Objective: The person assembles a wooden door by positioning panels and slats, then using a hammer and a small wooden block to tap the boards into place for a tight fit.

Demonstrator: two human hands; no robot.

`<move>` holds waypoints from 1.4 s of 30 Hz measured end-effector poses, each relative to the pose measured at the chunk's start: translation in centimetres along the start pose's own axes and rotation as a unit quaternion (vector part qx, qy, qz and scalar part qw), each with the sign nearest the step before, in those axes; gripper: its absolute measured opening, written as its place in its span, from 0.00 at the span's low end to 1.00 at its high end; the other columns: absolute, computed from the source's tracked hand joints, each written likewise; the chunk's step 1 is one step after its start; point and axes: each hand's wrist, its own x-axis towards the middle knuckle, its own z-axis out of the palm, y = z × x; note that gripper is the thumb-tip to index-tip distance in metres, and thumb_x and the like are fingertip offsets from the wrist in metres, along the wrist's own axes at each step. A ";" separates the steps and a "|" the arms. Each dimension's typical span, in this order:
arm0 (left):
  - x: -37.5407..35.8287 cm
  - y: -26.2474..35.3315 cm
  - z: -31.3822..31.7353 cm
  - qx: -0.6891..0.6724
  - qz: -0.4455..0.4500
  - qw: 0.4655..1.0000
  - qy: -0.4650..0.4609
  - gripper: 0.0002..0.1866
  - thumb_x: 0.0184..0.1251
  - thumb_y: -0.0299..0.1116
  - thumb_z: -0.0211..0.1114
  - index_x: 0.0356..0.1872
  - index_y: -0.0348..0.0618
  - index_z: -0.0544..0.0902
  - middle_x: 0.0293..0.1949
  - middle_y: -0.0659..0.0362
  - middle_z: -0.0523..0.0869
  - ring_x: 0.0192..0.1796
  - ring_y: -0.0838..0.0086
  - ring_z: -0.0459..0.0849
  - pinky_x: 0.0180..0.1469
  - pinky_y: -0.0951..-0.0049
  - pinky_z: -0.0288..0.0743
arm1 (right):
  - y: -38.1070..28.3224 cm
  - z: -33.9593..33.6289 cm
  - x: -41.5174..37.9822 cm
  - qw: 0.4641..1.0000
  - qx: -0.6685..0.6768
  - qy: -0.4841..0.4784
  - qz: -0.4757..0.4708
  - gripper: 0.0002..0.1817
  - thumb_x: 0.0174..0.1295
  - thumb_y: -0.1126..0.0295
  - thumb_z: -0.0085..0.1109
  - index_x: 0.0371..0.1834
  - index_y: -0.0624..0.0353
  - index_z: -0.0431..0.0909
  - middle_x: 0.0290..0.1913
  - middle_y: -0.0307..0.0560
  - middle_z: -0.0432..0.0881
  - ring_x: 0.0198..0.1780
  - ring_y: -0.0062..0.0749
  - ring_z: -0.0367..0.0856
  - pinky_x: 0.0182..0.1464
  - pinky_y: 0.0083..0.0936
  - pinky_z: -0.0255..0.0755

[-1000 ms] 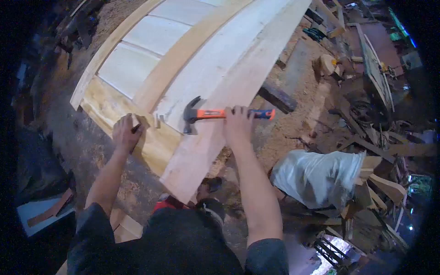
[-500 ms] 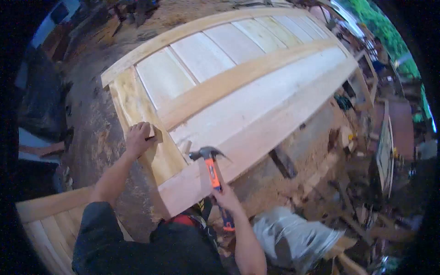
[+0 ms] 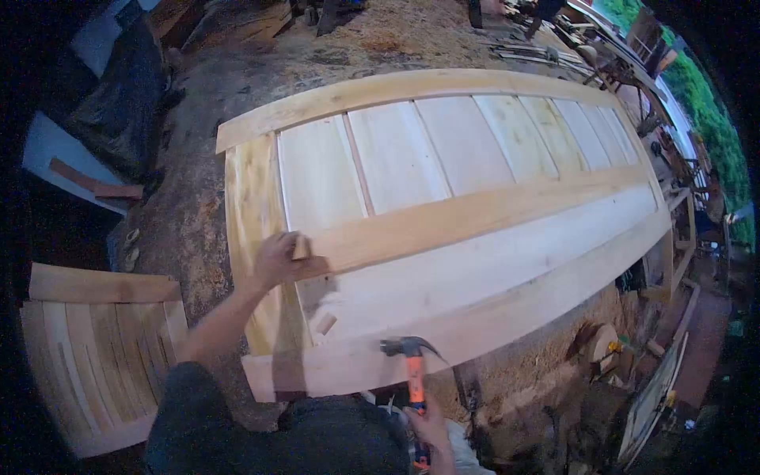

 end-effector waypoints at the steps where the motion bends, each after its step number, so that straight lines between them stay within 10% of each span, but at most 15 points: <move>1: 2.1 2.0 0.9 -0.033 0.011 0.999 0.020 0.36 0.48 0.58 0.79 0.54 0.44 0.83 0.49 0.49 0.86 0.51 0.50 0.84 0.53 0.55 0.78 | -1.8 -1.3 0.0 1.000 -0.011 0.023 -0.008 0.28 0.66 0.75 0.66 0.68 0.62 0.69 0.35 0.37 0.77 0.29 0.19 0.75 0.32 0.21 0.73; 9: 18.4 14.4 12.3 -0.125 0.060 0.990 0.032 0.31 0.48 0.54 0.79 0.47 0.45 0.81 0.42 0.52 0.85 0.48 0.53 0.84 0.51 0.53 0.76 | -13.2 -10.7 9.0 0.984 0.147 0.050 -0.091 0.22 0.69 0.72 0.61 0.63 0.59 0.66 0.27 0.41 0.75 0.23 0.27 0.77 0.25 0.27 0.76; 22: 19.4 15.3 14.1 -0.061 -0.028 0.997 0.048 0.35 0.52 0.65 0.73 0.49 0.45 0.81 0.47 0.54 0.84 0.53 0.58 0.82 0.57 0.57 0.73 | -27.7 -12.4 23.7 0.979 0.113 0.020 -0.169 0.16 0.72 0.71 0.56 0.58 0.55 0.65 0.23 0.38 0.70 0.17 0.23 0.71 0.19 0.23 0.70; 29: 18.9 15.1 13.7 -0.054 -0.044 0.996 0.049 0.36 0.47 0.64 0.76 0.48 0.45 0.81 0.44 0.55 0.85 0.51 0.59 0.83 0.56 0.59 0.74 | -27.1 -6.1 24.0 0.992 0.049 -0.106 -0.047 0.18 0.68 0.80 0.53 0.58 0.58 0.64 0.27 0.39 0.74 0.19 0.22 0.73 0.20 0.20 0.70; 37: 19.2 15.3 13.9 -0.040 -0.040 0.997 0.046 0.36 0.43 0.61 0.80 0.47 0.45 0.82 0.42 0.56 0.85 0.49 0.59 0.83 0.54 0.59 0.75 | -29.8 -11.1 26.7 0.964 0.219 0.085 -0.126 0.14 0.72 0.67 0.56 0.55 0.56 0.64 0.23 0.35 0.71 0.20 0.21 0.72 0.21 0.20 0.69; 42: 19.5 15.7 14.3 -0.021 -0.038 0.998 0.044 0.35 0.42 0.60 0.81 0.47 0.45 0.83 0.41 0.56 0.85 0.48 0.60 0.83 0.53 0.58 0.75 | -26.2 -7.3 25.7 0.993 0.020 -0.114 -0.020 0.20 0.70 0.74 0.57 0.63 0.57 0.64 0.25 0.33 0.71 0.22 0.19 0.73 0.21 0.23 0.70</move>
